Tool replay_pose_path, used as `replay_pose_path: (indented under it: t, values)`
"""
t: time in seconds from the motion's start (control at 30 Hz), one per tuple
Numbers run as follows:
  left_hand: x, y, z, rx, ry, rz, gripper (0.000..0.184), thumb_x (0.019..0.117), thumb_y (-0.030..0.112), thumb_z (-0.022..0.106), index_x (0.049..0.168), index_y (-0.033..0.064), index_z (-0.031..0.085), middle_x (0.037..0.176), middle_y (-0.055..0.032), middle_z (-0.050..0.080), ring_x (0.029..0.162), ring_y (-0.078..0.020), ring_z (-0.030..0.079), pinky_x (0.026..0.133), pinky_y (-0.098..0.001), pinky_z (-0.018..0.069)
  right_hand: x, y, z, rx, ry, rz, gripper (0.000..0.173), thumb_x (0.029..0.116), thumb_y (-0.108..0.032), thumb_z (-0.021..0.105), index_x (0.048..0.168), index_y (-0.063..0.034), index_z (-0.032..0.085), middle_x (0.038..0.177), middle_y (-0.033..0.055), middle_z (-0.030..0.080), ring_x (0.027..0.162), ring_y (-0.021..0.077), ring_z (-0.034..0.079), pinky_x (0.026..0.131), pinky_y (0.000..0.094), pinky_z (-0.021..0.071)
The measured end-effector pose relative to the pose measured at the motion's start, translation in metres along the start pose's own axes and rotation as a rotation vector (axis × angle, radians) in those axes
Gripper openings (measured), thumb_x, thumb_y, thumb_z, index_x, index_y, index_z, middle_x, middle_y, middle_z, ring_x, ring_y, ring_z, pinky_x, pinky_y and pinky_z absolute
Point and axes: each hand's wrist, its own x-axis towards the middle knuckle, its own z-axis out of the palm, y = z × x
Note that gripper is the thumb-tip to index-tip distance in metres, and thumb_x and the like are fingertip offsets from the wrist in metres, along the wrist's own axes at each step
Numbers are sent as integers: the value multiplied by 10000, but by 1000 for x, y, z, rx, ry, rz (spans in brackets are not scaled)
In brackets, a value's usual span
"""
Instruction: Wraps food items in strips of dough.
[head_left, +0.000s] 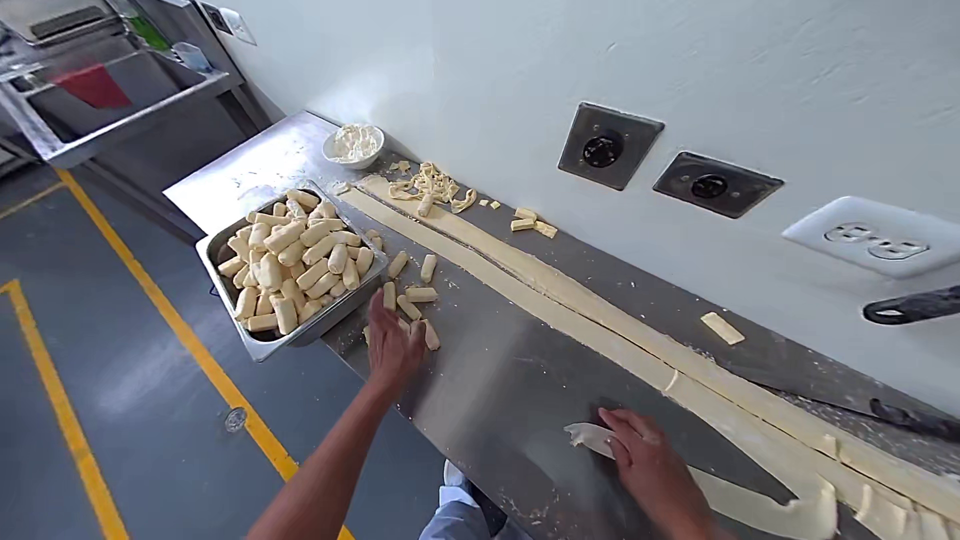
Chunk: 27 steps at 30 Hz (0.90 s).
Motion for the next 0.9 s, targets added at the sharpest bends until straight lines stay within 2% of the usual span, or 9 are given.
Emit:
replay_pose_path:
  t: [0.13, 0.23, 0.3, 0.37, 0.5, 0.57, 0.63, 0.77, 0.9]
  values:
    - [40, 7, -2, 356, -39, 120, 694, 893, 10, 677, 1515, -39, 374, 1341, -397, 495, 1240, -573, 505, 975, -682, 454, 8, 14, -7, -30, -120, -14, 104, 878, -38, 716, 928, 46, 751, 992, 259, 697, 984, 445, 691, 871, 557, 572]
    - [35, 5, -3, 414, -3, 252, 646, 942, 76, 696, 1502, -58, 402, 1368, -431, 467, 1259, -636, 454, 1002, -742, 397, 18, 11, -30, 109, -334, 144, 225, 960, -128, 623, 1040, 57, 722, 1146, 243, 680, 1147, 380, 639, 1035, 486, 494]
    - [7, 11, 11, 298, -28, 411, 559, 931, 63, 697, 1415, -111, 479, 1335, -420, 502, 1232, -630, 483, 1012, -734, 394, 13, 16, -48, 291, -254, 180, 276, 996, -172, 561, 1092, 58, 679, 1067, 210, 698, 1024, 296, 682, 946, 415, 540]
    - [-49, 34, 39, 109, -236, 457, 433, 946, 105, 677, 1326, -83, 586, 1296, -323, 606, 1195, -495, 598, 1011, -640, 474, 8, 7, -72, 460, -77, 106, 254, 999, -183, 571, 1057, 45, 668, 928, 141, 700, 849, 176, 685, 806, 317, 568]
    - [-173, 107, 138, -599, -573, 414, 509, 882, 253, 774, 1235, -93, 649, 1216, -124, 718, 1171, -135, 671, 1047, -329, 532, 2, -32, -128, 676, 34, -41, 248, 990, -141, 639, 1149, 49, 652, 923, 64, 721, 832, 70, 692, 792, 236, 585]
    - [-217, 142, 167, -886, -543, 270, 504, 861, 231, 791, 1169, -117, 595, 1093, -43, 732, 1076, -35, 676, 988, -265, 545, 4, -42, -149, 718, -19, -19, 281, 981, -142, 653, 1195, 41, 641, 904, 36, 712, 807, 49, 672, 774, 214, 569]
    - [-230, 160, 180, -977, -414, 280, 262, 907, 237, 729, 994, -9, 705, 945, 57, 762, 949, 26, 697, 899, -226, 580, 13, -46, -163, 742, -79, 39, 278, 974, -149, 668, 1198, 16, 651, 888, 16, 694, 788, 36, 655, 756, 199, 558]
    - [-227, 171, 173, -966, -253, 333, 215, 984, 312, 644, 862, 176, 758, 815, 137, 736, 779, 64, 673, 741, -171, 573, 37, -45, -174, 812, -215, 6, 319, 969, -164, 702, 1237, -3, 640, 903, 28, 688, 778, 45, 641, 744, 214, 548]
    - [-217, 207, 111, -1187, -156, 84, 174, 1023, 139, 579, 1065, 93, 742, 971, -56, 789, 871, -168, 769, 784, -333, 647, 53, 11, -177, 763, -639, -207, 485, 1078, -345, 469, 1276, 72, 616, 1083, 125, 701, 956, 107, 652, 898, 301, 531]
